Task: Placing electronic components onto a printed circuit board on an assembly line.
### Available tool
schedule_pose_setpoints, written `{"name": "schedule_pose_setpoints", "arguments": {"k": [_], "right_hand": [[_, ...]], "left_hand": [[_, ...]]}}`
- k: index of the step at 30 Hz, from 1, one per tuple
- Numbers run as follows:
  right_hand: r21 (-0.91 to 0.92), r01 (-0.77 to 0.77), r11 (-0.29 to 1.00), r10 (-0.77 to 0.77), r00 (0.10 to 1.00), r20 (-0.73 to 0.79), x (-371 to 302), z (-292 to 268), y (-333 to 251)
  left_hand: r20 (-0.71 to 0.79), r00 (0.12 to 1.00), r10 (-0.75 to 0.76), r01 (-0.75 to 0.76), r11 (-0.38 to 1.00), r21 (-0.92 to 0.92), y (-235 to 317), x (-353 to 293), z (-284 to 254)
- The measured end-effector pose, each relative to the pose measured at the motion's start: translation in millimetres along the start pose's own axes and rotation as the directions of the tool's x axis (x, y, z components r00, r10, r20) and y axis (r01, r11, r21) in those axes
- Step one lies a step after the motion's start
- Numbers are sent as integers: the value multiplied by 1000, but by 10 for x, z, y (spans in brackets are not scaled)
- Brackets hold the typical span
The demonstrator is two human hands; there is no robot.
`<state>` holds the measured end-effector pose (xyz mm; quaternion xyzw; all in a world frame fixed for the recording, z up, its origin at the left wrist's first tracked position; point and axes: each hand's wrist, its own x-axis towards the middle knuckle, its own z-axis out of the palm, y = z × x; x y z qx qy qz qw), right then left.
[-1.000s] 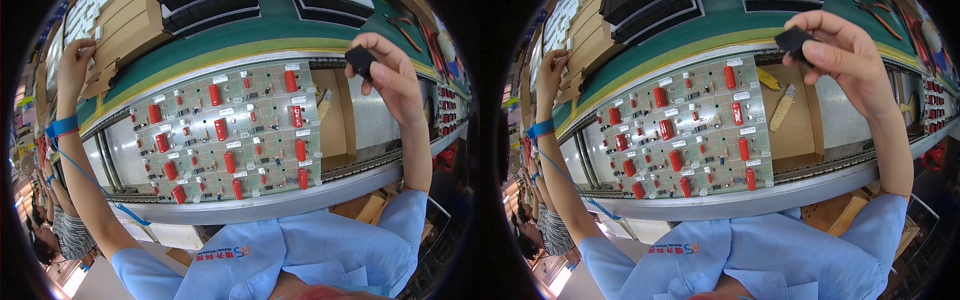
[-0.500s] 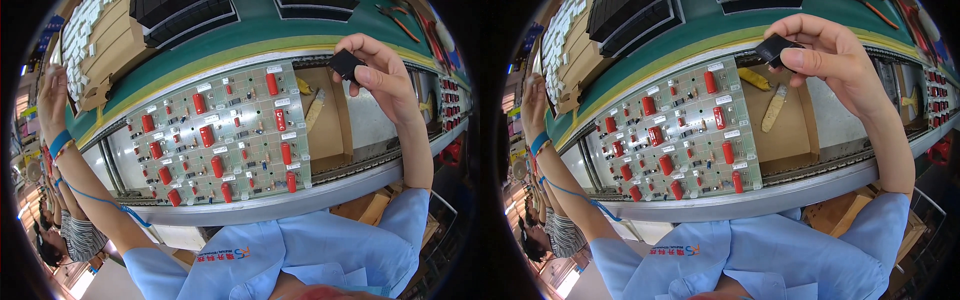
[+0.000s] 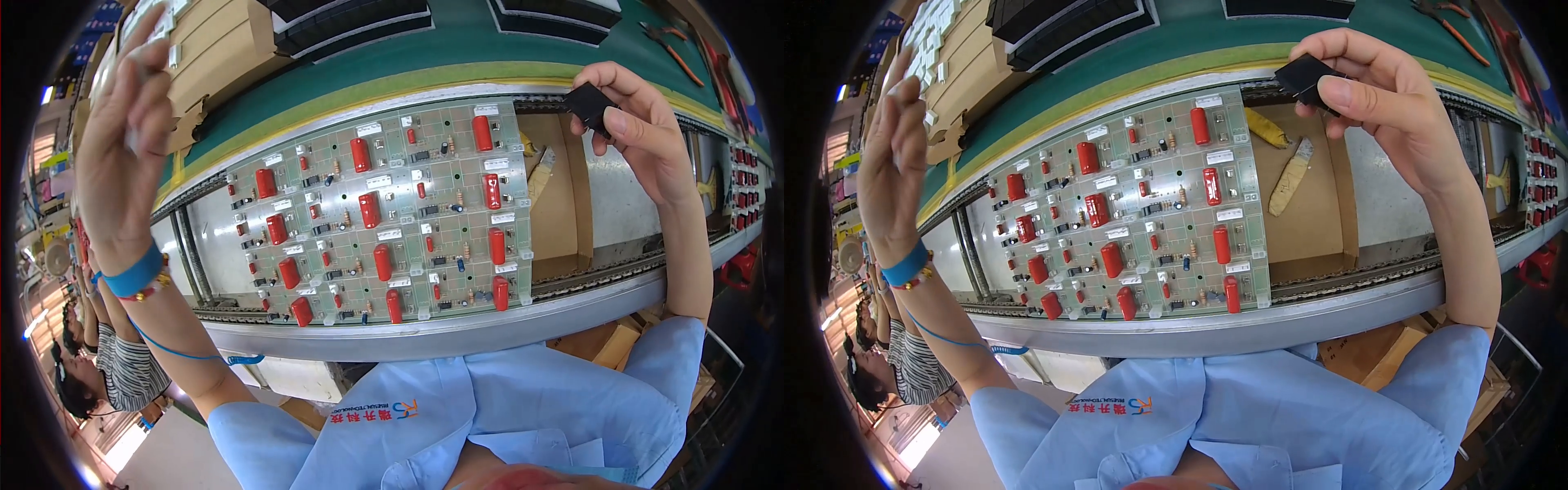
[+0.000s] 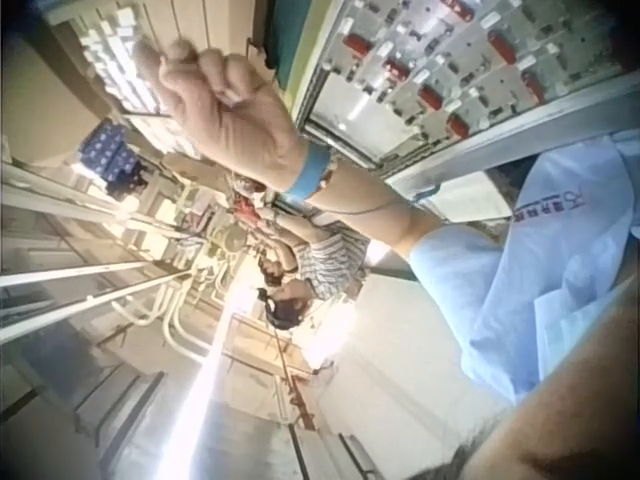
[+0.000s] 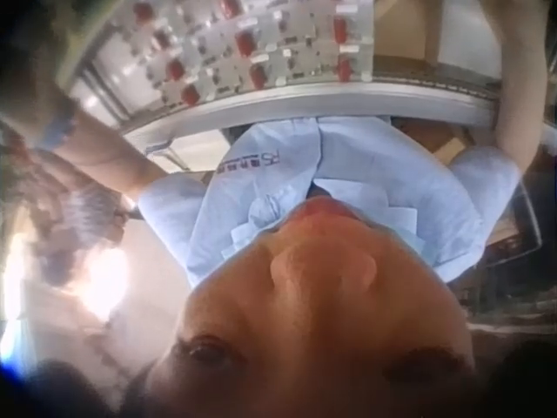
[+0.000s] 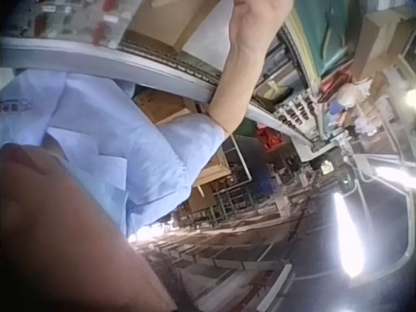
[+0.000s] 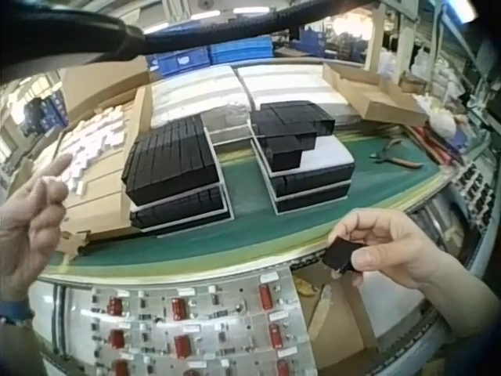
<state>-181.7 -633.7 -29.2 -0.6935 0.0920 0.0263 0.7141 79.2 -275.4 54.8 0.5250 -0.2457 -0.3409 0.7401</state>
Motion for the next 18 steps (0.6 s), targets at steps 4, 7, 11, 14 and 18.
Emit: {"name": "schedule_pose_setpoints", "arguments": {"k": [4,7,11,14,18], "right_hand": [[8,-22,1000,22,1000,-14,-17,-7,35],[26,-5,1000,5,1000,8,2,4,0],[39,-8,999,5,998,67,34,-9,-49],[34,-33,999,32,998,48,20,-42,21],[76,-46,996,43,998,38,-27,-107,118]], "left_hand": [[50,992,-120,84,890,449,-498,71,516],[80,974,-211,99,716,691,-730,234,895],[295,955,-22,-192,711,676,-1230,472,983],[302,953,-36,-254,452,855,-1245,521,1248],[386,922,-35,-362,274,891,-1252,602,1450]]}}
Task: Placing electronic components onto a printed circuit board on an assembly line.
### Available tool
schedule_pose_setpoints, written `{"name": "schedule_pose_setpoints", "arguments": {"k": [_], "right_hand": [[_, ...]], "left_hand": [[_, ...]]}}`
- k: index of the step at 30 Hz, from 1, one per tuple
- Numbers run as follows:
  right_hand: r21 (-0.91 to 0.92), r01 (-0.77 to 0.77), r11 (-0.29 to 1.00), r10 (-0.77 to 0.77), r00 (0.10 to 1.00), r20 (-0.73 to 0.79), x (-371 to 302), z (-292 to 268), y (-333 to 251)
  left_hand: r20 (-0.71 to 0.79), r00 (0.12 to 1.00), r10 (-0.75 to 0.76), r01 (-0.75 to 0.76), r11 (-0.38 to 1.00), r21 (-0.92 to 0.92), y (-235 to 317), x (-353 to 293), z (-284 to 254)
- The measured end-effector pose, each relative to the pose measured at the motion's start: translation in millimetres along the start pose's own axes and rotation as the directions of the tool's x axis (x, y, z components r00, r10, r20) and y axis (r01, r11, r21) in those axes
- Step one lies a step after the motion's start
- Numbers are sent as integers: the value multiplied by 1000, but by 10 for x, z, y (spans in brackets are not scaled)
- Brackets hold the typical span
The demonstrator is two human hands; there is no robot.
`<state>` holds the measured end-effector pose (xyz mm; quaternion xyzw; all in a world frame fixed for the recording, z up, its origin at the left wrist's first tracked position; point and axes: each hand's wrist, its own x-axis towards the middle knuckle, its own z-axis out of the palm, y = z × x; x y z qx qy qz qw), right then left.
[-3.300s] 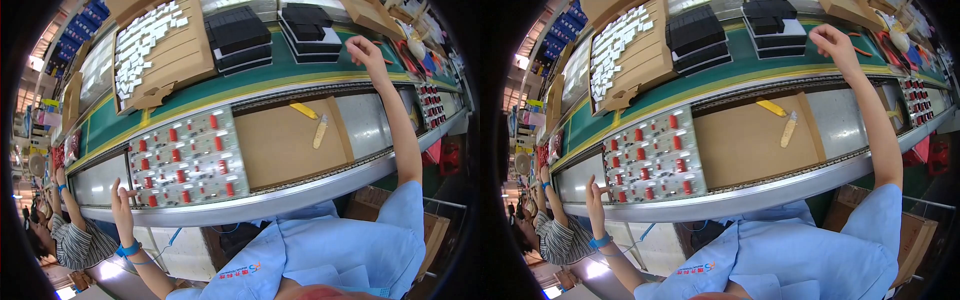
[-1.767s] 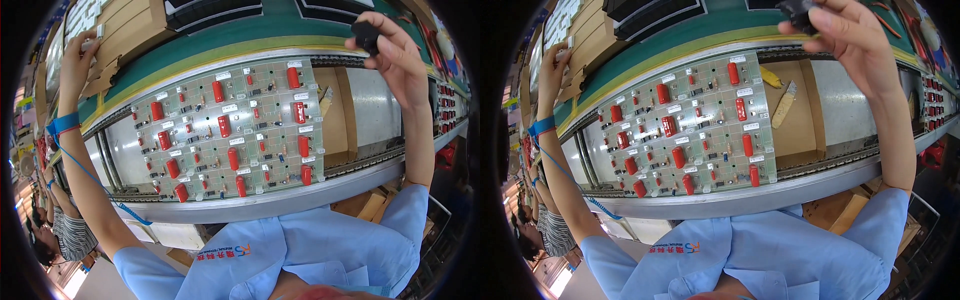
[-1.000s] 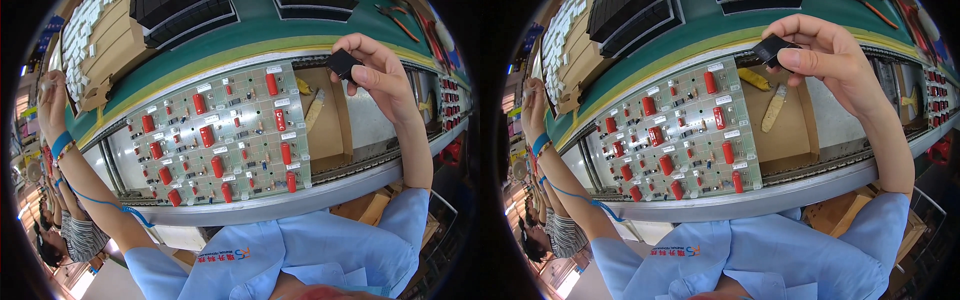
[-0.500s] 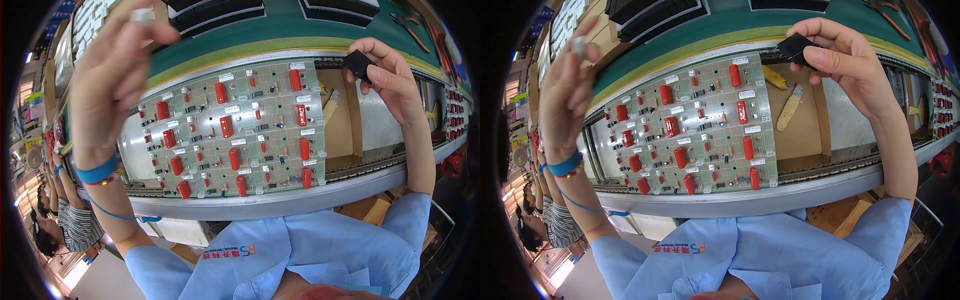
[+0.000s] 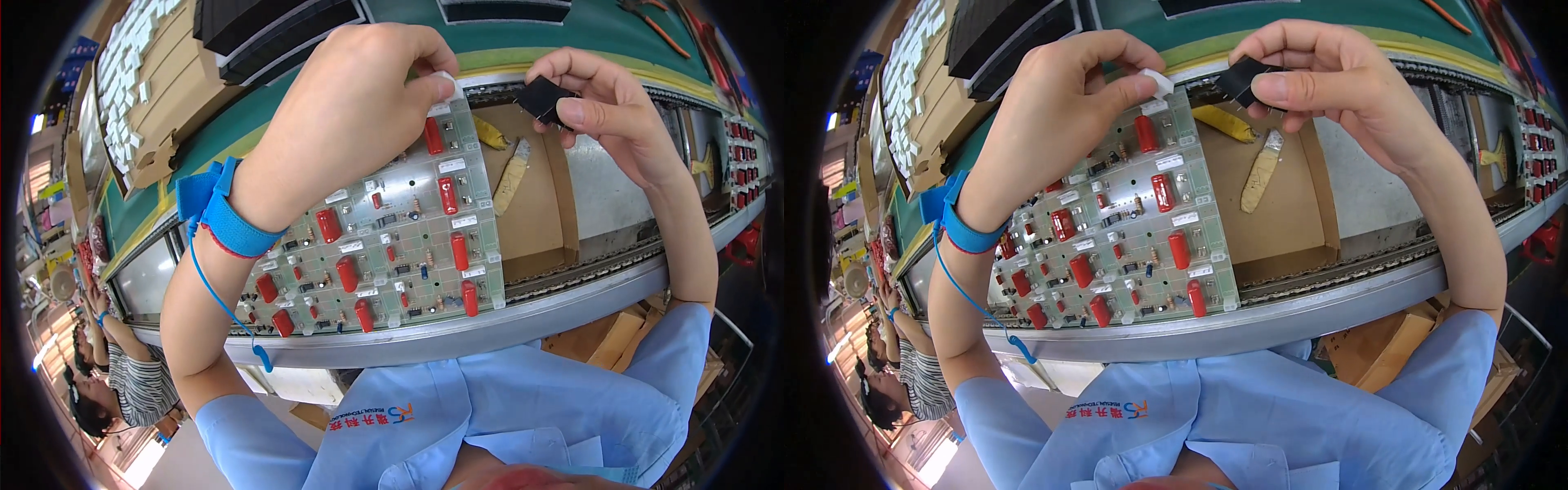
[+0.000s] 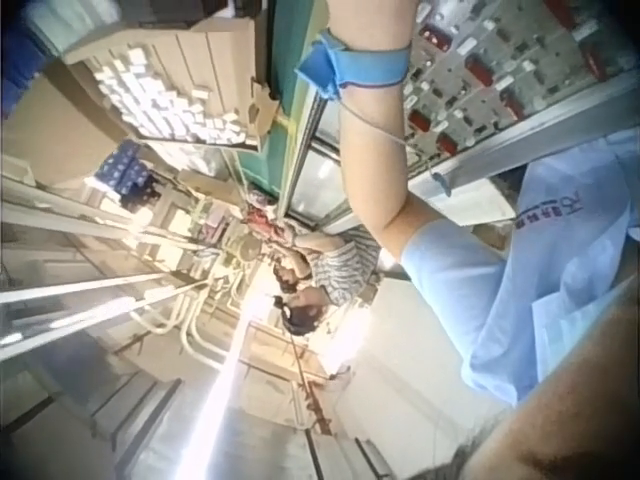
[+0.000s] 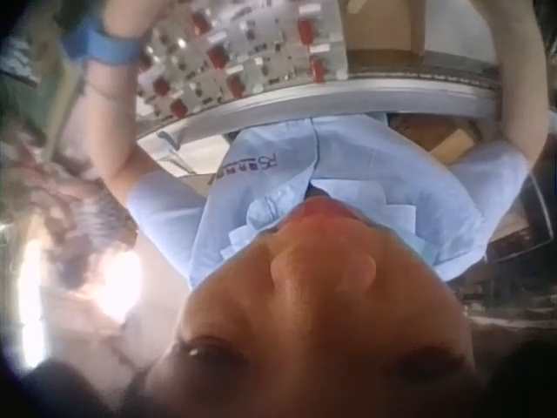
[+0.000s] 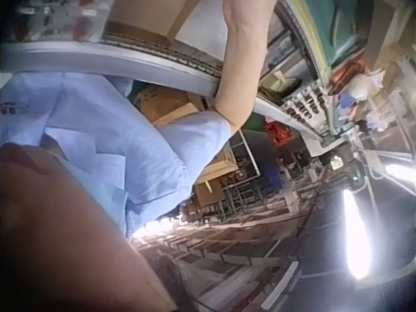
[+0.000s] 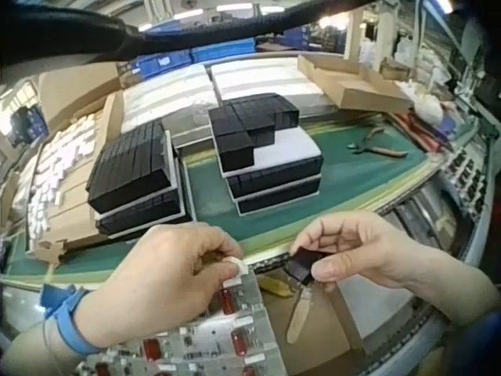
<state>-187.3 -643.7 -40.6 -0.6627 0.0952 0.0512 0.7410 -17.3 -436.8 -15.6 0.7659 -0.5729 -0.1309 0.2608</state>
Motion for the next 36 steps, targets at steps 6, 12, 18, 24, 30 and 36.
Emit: {"name": "schedule_pose_setpoints", "arguments": {"k": [6,12,18,24,30,36], "right_hand": [[-104,-34,994,32,999,-21,-34,-79,-71],[164,-240,957,257,962,-95,-56,39,-294],[172,-199,965,219,970,-104,-62,18,-225],[79,-173,982,179,981,-75,-37,42,-162],[35,-73,997,77,989,-128,-27,145,-79],[-420,176,890,-231,969,-82,37,233,80]], "left_hand": [[-4,998,58,-58,998,19,14,45,85],[30,998,51,-55,988,141,91,64,49],[47,989,143,-150,968,202,86,56,56],[15,868,496,-462,798,388,77,58,83],[183,960,211,-259,918,301,143,36,-12],[296,780,-551,597,798,-85,497,295,-423]]}}
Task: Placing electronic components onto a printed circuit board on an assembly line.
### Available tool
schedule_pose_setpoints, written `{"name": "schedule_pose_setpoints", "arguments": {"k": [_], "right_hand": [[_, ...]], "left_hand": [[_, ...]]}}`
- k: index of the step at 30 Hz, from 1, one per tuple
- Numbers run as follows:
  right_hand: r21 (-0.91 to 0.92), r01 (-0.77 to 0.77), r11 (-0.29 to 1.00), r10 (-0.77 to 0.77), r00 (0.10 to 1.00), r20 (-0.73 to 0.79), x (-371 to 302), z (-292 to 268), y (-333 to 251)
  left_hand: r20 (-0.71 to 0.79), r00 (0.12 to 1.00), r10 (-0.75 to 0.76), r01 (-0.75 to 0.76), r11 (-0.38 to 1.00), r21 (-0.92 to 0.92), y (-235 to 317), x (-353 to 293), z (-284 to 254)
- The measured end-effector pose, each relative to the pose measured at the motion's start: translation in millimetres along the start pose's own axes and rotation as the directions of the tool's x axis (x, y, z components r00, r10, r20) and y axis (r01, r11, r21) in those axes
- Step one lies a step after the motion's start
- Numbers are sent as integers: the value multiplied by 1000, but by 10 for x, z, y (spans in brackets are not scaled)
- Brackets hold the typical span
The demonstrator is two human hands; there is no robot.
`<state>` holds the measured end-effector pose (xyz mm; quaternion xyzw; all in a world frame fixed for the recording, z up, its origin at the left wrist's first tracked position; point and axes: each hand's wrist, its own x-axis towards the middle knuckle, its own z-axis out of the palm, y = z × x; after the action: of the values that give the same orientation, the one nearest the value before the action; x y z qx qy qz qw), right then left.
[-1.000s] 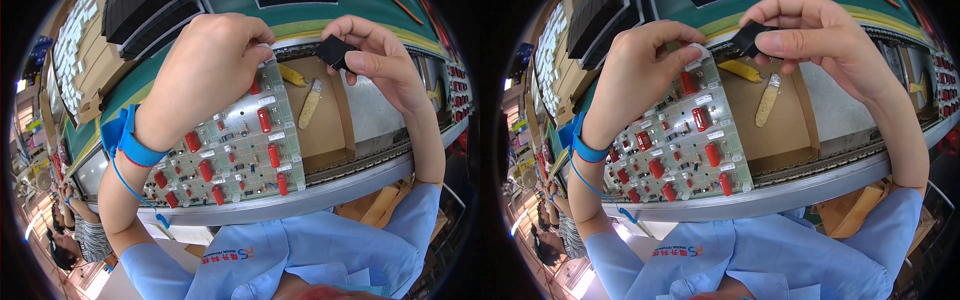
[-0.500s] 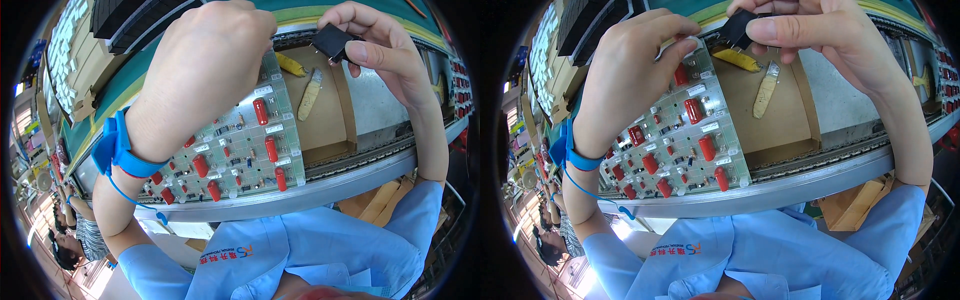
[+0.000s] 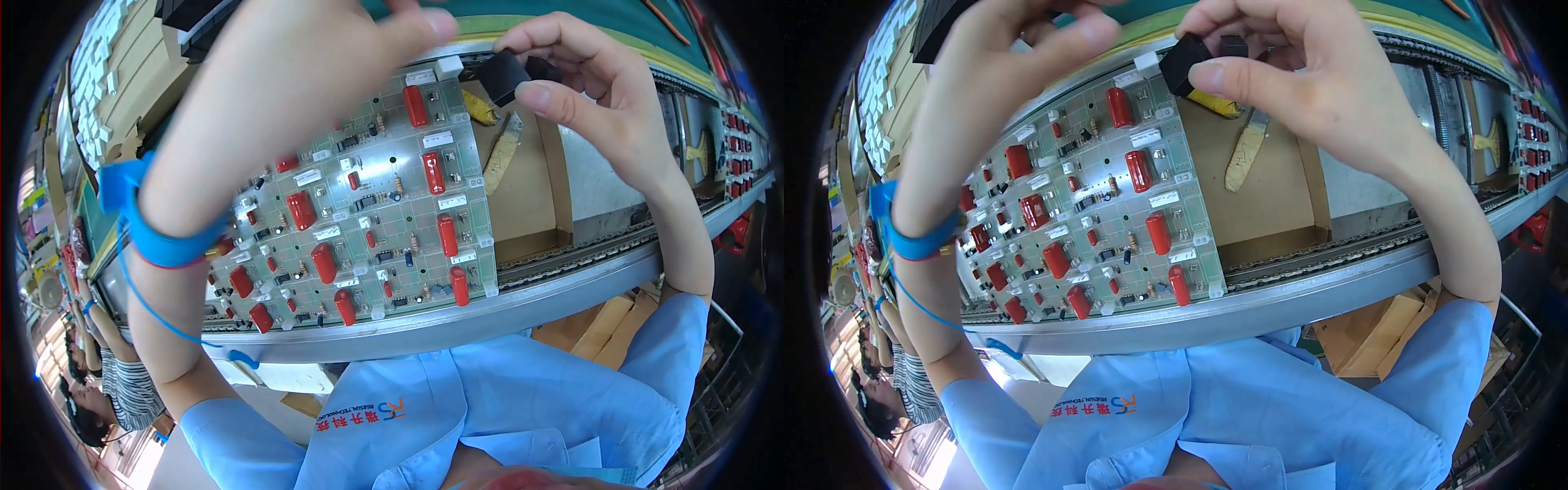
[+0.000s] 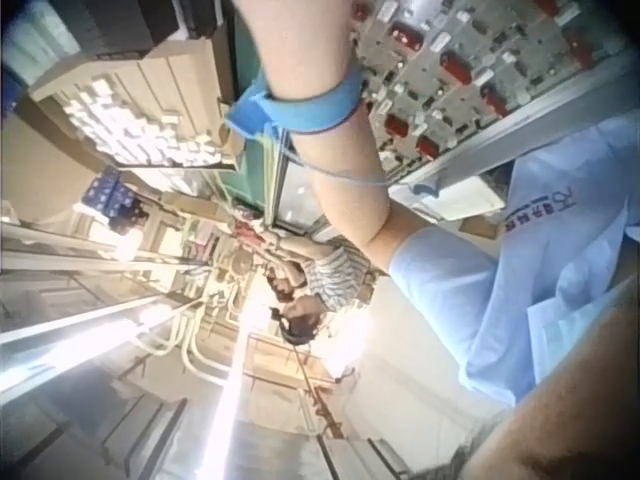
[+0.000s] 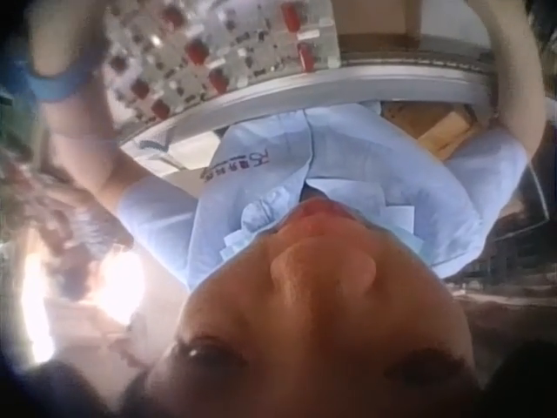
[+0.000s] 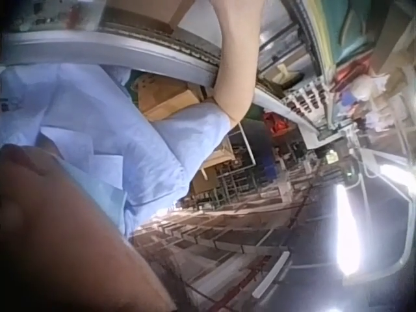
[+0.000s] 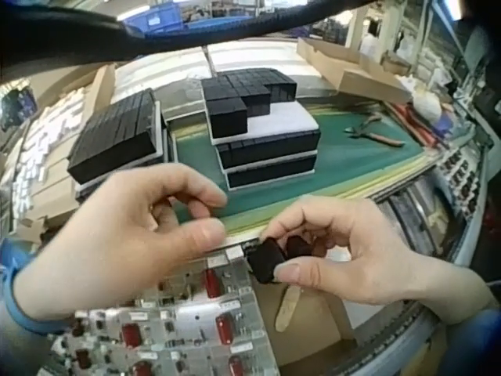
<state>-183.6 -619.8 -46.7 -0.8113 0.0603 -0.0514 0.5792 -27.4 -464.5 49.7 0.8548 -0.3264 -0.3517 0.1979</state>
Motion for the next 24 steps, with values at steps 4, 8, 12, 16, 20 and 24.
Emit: {"name": "schedule_pose_setpoints", "arguments": {"k": [4,8,12,16,20,24], "right_hand": [[-339,102,935,-75,993,90,12,63,-161],[-562,252,788,-253,964,77,34,218,-184],[-681,355,640,-376,918,126,79,247,-235],[-701,356,618,-335,926,175,87,241,-294],[-760,336,556,-346,925,156,88,285,-329],[-813,325,483,-319,930,182,50,312,-417]], "left_hand": [[-151,988,39,-117,822,-557,-584,-44,-66],[-44,994,103,-108,778,-619,-856,-113,-161],[60,979,194,-104,731,-674,-1051,-176,-220],[153,949,275,-85,693,-716,-1231,-275,-267],[12,970,244,-187,773,-607,-1427,-351,-140],[-214,922,323,-384,829,-406,-1697,-435,103]]}}
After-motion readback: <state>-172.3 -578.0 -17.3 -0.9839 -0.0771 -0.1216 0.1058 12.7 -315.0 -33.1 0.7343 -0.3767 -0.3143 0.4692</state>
